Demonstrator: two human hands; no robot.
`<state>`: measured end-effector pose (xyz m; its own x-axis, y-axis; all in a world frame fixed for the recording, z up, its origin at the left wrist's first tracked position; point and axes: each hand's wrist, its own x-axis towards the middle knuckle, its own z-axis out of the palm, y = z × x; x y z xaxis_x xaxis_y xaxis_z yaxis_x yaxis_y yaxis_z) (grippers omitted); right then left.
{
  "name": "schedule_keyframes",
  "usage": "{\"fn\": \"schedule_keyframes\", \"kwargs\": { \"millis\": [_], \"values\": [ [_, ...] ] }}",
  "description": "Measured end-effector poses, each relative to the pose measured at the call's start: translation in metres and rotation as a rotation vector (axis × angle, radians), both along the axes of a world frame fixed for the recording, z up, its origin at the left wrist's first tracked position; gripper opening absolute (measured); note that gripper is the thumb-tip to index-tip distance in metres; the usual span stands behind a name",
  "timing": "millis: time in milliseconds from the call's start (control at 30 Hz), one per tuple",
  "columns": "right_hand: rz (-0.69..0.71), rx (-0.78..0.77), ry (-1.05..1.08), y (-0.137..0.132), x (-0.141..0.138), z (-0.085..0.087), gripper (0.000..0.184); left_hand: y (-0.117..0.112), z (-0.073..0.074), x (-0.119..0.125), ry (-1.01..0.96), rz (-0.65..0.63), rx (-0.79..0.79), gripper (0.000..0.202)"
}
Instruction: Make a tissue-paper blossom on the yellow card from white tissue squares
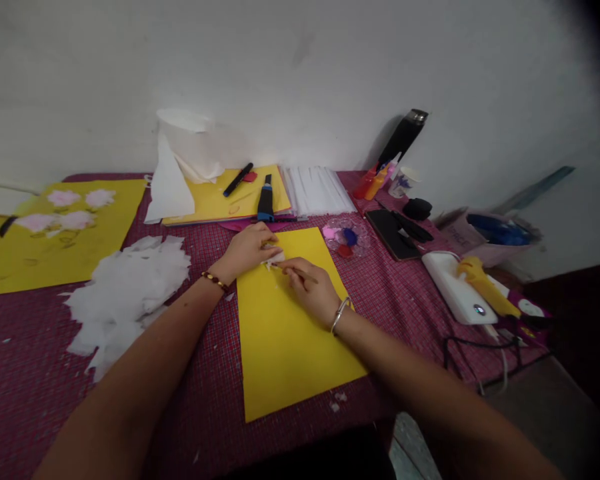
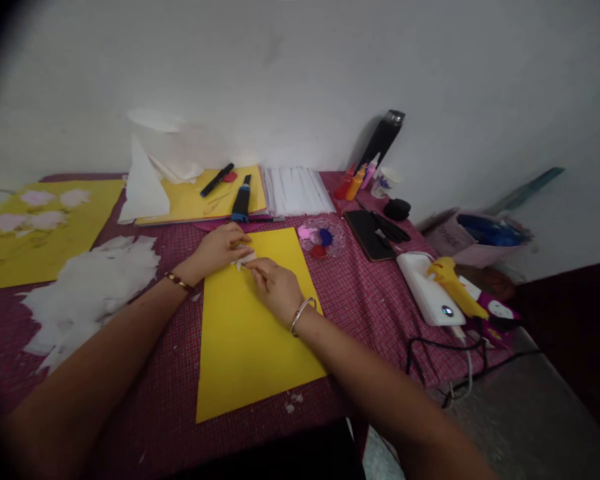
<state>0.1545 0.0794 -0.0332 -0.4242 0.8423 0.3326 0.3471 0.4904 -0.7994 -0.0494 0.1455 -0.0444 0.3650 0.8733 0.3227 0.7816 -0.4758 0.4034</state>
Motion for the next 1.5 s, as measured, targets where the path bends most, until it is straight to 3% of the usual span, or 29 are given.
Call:
{"fn": "schedule_keyframes", "kwargs": {
  "millis": [100, 200, 333, 467, 567, 633, 700, 800, 933, 1100, 1200, 1300, 1400, 1500],
  "values": [
    [0.018, -0.018, 0.034, -0.001, -0.002, 0.001, 0.021, -0.001, 0.002, 0.005, -0.081, 0.03, -0.089, 0.022],
    [0.002, -0.199, 0.247, 0.001, 0.001, 0.002, 0.015, -0.001, 0.015, 0.009, -0.19, 0.087, -0.227, 0.02],
    [-0.106, -0.542, 0.651, 0.006, 0.015, 0.003, 0.014, -0.015, 0.06, -0.008, -0.238, 0.115, -0.322, 0.029],
    [-0.037, -0.674, 0.752, 0.007, 0.023, 0.003, 0.012, -0.07, 0.119, -0.055, -0.33, 0.315, -0.26, 0.025],
    [0.025, -0.68, 0.691, 0.006, 0.021, 0.001, 0.012, -0.13, 0.14, -0.087, -0.205, 0.406, -0.277, 0.021],
    [0.065, -0.681, 0.634, 0.004, 0.019, 0.001, 0.014, -0.171, 0.136, -0.101, -0.062, 0.446, -0.328, 0.019],
    [0.089, -0.674, 0.585, 0.001, 0.018, 0.002, 0.016, -0.205, 0.121, -0.107, 0.085, 0.448, -0.339, 0.015],
    [0.101, -0.657, 0.547, -0.003, 0.018, 0.004, 0.018, -0.235, 0.093, -0.1, 0.353, 0.398, -0.188, 0.012],
    [0.086, -0.628, 0.535, -0.004, 0.017, 0.004, 0.018, -0.236, 0.07, -0.078, 0.673, 0.37, -0.003, 0.018],
    [0.083, -0.613, 0.532, -0.004, 0.017, 0.004, 0.017, -0.215, 0.06, -0.078, 0.718, 0.33, -0.093, 0.015],
    [0.09, -0.621, 0.515, -0.003, 0.017, 0.003, 0.018, -0.208, 0.059, -0.089, 0.512, 0.447, -0.157, 0.015],
    [0.108, -0.634, 0.504, -0.002, 0.016, 0.001, 0.019, -0.207, 0.065, -0.089, 0.062, 0.635, -0.199, 0.016],
    [0.114, -0.625, 0.538, -0.003, 0.017, 0.004, 0.022, -0.203, 0.075, -0.073, -0.422, 0.726, -0.282, 0.019],
    [0.118, -0.573, 0.605, -0.011, 0.018, 0.015, 0.024, -0.188, 0.076, -0.048, -0.8, 0.719, -0.354, 0.021]
  ]
}}
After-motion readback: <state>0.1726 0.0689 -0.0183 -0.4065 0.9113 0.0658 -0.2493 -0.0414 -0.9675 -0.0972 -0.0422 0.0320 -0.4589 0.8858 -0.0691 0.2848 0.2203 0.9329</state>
